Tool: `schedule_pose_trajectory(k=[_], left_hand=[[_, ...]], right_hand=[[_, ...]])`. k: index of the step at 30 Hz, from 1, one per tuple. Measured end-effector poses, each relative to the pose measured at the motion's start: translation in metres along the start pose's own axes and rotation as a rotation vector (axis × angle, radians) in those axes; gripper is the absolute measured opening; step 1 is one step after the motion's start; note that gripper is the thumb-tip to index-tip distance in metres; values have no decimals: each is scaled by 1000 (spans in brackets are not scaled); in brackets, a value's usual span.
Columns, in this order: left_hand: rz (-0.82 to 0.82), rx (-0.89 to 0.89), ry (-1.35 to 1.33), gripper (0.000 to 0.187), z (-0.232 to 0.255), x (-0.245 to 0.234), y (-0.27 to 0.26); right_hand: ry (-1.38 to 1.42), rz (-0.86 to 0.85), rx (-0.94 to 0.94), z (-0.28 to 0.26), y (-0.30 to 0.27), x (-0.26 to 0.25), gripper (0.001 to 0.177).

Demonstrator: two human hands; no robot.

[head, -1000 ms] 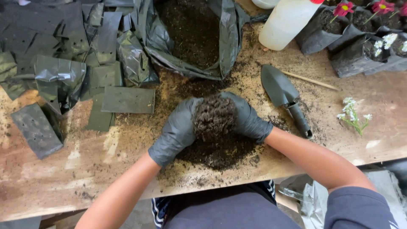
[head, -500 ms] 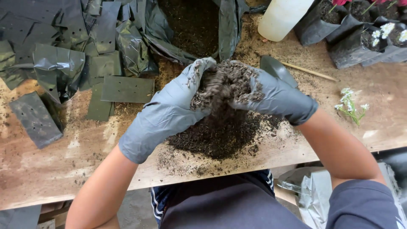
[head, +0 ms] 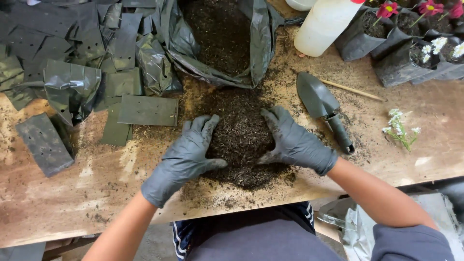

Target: Mixing soil on a workbench using a hand trowel and gloved hands to prepare it for planting.

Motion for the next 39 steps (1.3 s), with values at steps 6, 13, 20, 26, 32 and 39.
schedule_pose_trajectory(k=[6,13,20,26,32,39], left_hand=[[88,-38,-168,115,-22,62,34],[1,-76,417,104,-48,133,88],[-42,-177,-536,76,15,-17,16],[408,46,-474,84,54,-67,-24],[456,212,-61,113,35,-26,-12],[330,24,-361,92,12,4,35]], right_hand=[[-36,100,-101,19,5,44,109],[629,216,7,-6,5,28,77],[948,89,189,-9,5,-52,28],[777,-41,162,-70,-17,-91,59],[8,-203,145,-47,-25,-38,125],[-158,15,99,-1,-29,47,96]])
Point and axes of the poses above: each hand's wrist, its own y-axis towards the middle knuckle, its own x-axis out of the palm, z = x × y, the point moved 5 cm from there along y, towards the middle knuckle, and after that the axes turned 4 degrees about -x, right-handed, at the moved point
